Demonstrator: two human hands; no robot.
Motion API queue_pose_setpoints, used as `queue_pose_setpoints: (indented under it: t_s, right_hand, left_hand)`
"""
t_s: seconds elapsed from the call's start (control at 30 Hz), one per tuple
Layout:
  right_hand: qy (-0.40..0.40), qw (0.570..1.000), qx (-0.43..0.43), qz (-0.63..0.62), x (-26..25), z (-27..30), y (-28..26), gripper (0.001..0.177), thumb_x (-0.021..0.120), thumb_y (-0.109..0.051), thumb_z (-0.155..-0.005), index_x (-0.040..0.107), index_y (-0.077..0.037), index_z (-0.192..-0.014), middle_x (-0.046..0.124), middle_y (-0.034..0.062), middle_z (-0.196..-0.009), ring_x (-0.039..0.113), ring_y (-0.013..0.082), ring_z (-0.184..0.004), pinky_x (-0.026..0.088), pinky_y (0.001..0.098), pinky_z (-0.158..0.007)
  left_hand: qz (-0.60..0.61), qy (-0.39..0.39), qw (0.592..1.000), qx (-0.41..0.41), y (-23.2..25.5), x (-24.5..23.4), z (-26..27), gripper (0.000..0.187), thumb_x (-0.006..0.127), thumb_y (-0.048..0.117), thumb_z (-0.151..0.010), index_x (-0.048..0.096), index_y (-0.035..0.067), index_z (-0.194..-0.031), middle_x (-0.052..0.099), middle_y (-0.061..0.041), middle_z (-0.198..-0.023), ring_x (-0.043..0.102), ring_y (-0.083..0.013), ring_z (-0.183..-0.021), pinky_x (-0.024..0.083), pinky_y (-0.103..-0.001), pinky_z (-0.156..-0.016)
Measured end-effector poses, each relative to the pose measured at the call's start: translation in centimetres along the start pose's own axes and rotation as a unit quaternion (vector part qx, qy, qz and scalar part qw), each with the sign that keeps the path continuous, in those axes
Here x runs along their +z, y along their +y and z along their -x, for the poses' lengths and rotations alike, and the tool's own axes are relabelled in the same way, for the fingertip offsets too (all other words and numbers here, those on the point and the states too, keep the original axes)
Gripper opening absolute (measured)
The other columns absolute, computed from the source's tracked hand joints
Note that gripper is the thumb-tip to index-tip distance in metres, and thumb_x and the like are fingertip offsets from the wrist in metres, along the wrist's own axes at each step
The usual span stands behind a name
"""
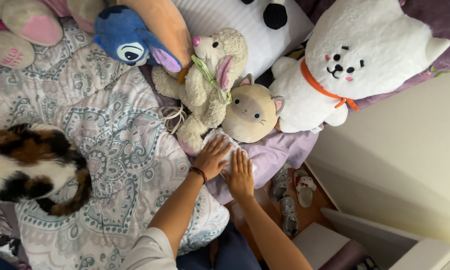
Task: Folding small clothing items on a bed.
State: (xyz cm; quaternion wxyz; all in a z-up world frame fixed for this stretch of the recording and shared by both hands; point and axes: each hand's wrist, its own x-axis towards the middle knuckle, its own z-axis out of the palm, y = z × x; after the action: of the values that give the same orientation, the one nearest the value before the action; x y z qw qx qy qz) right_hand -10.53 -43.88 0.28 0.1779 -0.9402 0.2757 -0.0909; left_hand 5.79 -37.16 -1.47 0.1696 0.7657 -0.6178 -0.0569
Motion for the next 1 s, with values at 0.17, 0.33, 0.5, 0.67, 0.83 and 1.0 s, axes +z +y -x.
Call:
queue_pose_setpoints:
  t_s: [0.17,0.33,0.5,0.67,0.83,1.0]
  right_hand:
    - [-0.039,0.998,0.031,0.046,-0.1,-0.1,0.7,0.092,0.052,-0.060,-0.094,0.018,-0.007,-0.161,0.019,0.0190,-0.167,0.016,0.0324,-0.155,0.009,0.0533,-0.123]
    - [-0.041,0.996,0.025,0.080,0.4,0.0,1.3,0.097,0.048,-0.068,-0.093,0.016,-0.007,-0.161,0.017,0.0196,-0.167,0.016,0.0319,-0.155,0.009,0.0552,-0.122]
    - [-0.040,0.996,0.038,0.068,0.4,-0.1,1.1,0.097,0.048,-0.070,-0.092,0.017,-0.010,-0.162,0.017,0.0181,-0.168,0.016,0.0313,-0.155,0.009,0.0548,-0.123]
    - [-0.027,0.998,0.048,0.039,-0.5,0.0,0.7,0.097,0.054,-0.067,-0.091,0.020,-0.009,-0.161,0.020,0.0204,-0.166,0.018,0.0339,-0.153,0.012,0.0548,-0.121]
    - [0.036,0.988,0.121,-0.084,-1.2,-0.1,1.7,0.088,0.069,-0.052,-0.087,0.035,-0.005,-0.153,0.036,0.0243,-0.155,0.033,0.0390,-0.143,0.026,0.0518,-0.117]
    - [0.052,0.891,0.283,-0.350,1.4,-0.6,6.9,0.056,0.078,-0.025,-0.084,0.059,-0.001,-0.130,0.068,0.0172,-0.117,0.065,0.0287,-0.105,0.053,0.0405,-0.093]
  left_hand:
    - [0.018,-0.136,0.989,-0.051,0.2,-1.0,-1.1,0.096,0.075,0.050,-0.083,0.024,0.026,-0.161,0.008,-0.013,-0.170,0.001,-0.0400,-0.156,0.007,-0.055,-0.125]
    - [0.112,-0.154,0.973,-0.129,-1.6,0.9,-1.8,0.129,0.090,0.054,-0.062,0.014,0.025,-0.163,-0.008,-0.024,-0.169,-0.013,-0.0462,-0.155,0.003,-0.059,-0.125]
    - [0.105,-0.193,0.967,-0.127,-1.8,0.7,-2.3,0.134,0.092,0.057,-0.059,0.013,0.028,-0.164,-0.014,-0.025,-0.169,-0.019,-0.0492,-0.153,0.003,-0.065,-0.123]
    - [0.105,-0.213,0.961,-0.140,-1.5,0.4,-2.6,0.124,0.088,0.058,-0.065,0.018,0.031,-0.163,-0.015,-0.026,-0.168,-0.020,-0.0529,-0.151,0.003,-0.065,-0.122]
    - [0.103,-0.091,0.985,-0.102,-3.0,3.9,-2.4,0.087,0.075,0.056,-0.090,0.032,0.030,-0.162,-0.002,-0.026,-0.169,-0.009,-0.0539,-0.152,0.008,-0.067,-0.121]
    - [0.133,-0.104,0.976,-0.138,-2.2,2.1,-2.8,0.077,0.071,0.051,-0.089,0.040,0.028,-0.155,0.014,-0.017,-0.167,0.009,-0.0524,-0.149,0.020,-0.059,-0.121]
